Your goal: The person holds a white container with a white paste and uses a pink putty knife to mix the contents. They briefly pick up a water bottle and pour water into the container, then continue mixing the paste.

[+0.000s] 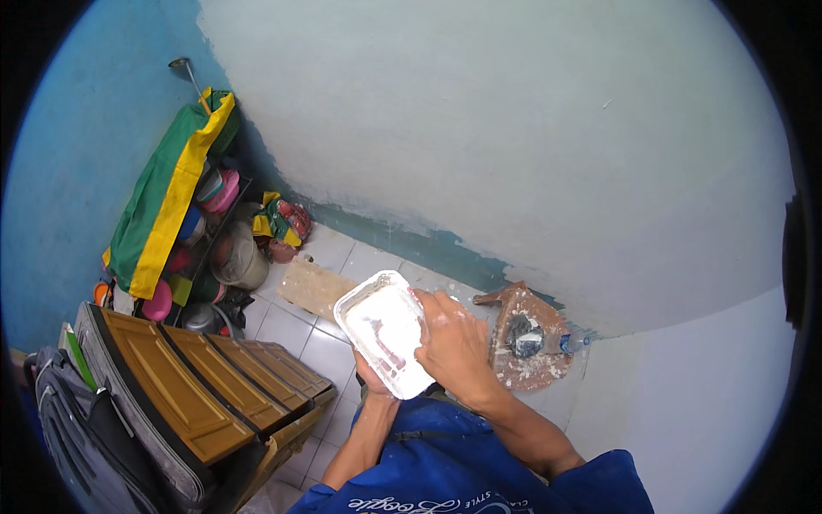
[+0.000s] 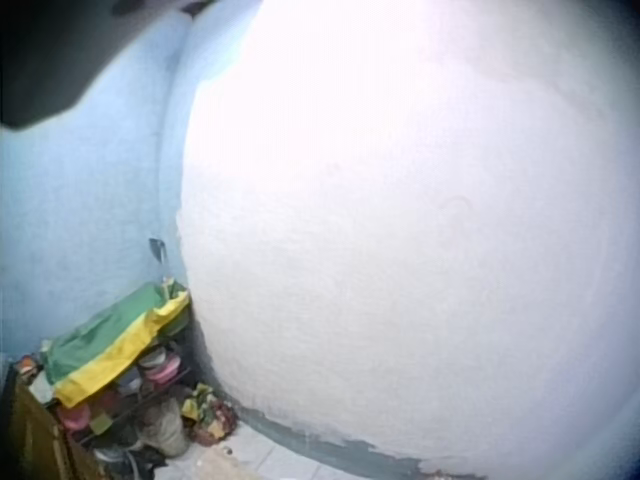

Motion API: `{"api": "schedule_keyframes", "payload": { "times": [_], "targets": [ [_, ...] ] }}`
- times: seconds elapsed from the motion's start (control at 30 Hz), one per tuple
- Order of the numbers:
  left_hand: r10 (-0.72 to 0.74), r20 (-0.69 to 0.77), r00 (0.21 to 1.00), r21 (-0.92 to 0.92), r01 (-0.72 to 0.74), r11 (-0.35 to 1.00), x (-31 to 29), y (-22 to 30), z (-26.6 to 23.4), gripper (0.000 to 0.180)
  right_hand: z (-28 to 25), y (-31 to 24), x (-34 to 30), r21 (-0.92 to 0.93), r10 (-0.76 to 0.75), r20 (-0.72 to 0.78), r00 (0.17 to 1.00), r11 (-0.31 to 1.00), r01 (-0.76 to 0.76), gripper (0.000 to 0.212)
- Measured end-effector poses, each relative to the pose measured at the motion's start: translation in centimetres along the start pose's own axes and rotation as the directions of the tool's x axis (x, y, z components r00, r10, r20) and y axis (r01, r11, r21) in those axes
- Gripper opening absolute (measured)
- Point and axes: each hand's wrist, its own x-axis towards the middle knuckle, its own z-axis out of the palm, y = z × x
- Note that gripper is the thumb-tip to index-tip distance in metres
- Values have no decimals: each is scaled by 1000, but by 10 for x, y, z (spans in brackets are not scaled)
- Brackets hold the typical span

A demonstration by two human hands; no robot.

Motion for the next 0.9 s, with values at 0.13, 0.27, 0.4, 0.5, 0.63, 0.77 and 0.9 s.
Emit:
{"api": "schedule_keyframes", "payload": {
  "times": [0.13,0.27,0.4,0.5,0.63,0.77,0.9],
  "targets": [
    [4,-61,998,24,-2,1000,0,-4,2,63,23,2,-2,-38,-18,-10,1000,999,18,42],
    [0,-87,996,55,5,998,-3,-6,3,62,30,0,1,-43,-69,47,997,997,71,48],
    [-10,-56,998,55,13,998,-2,-6,-2,61,23,-6,4,19,-123,7,992,992,123,38],
    [-41,7,999,53,41,998,-3,-5,-12,62,21,-18,-1,100,-196,26,980,976,193,35],
    [-52,58,997,11,51,999,-4,-4,-13,63,16,-22,-2,168,-195,120,974,970,173,33],
    [7,94,996,14,-9,1000,0,3,6,61,8,-2,6,198,-54,29,998,979,47,36],
    [13,11,1000,116,-14,993,1,-2,-2,64,21,5,7,282,14,140,990,958,-53,21]
  ]
}}
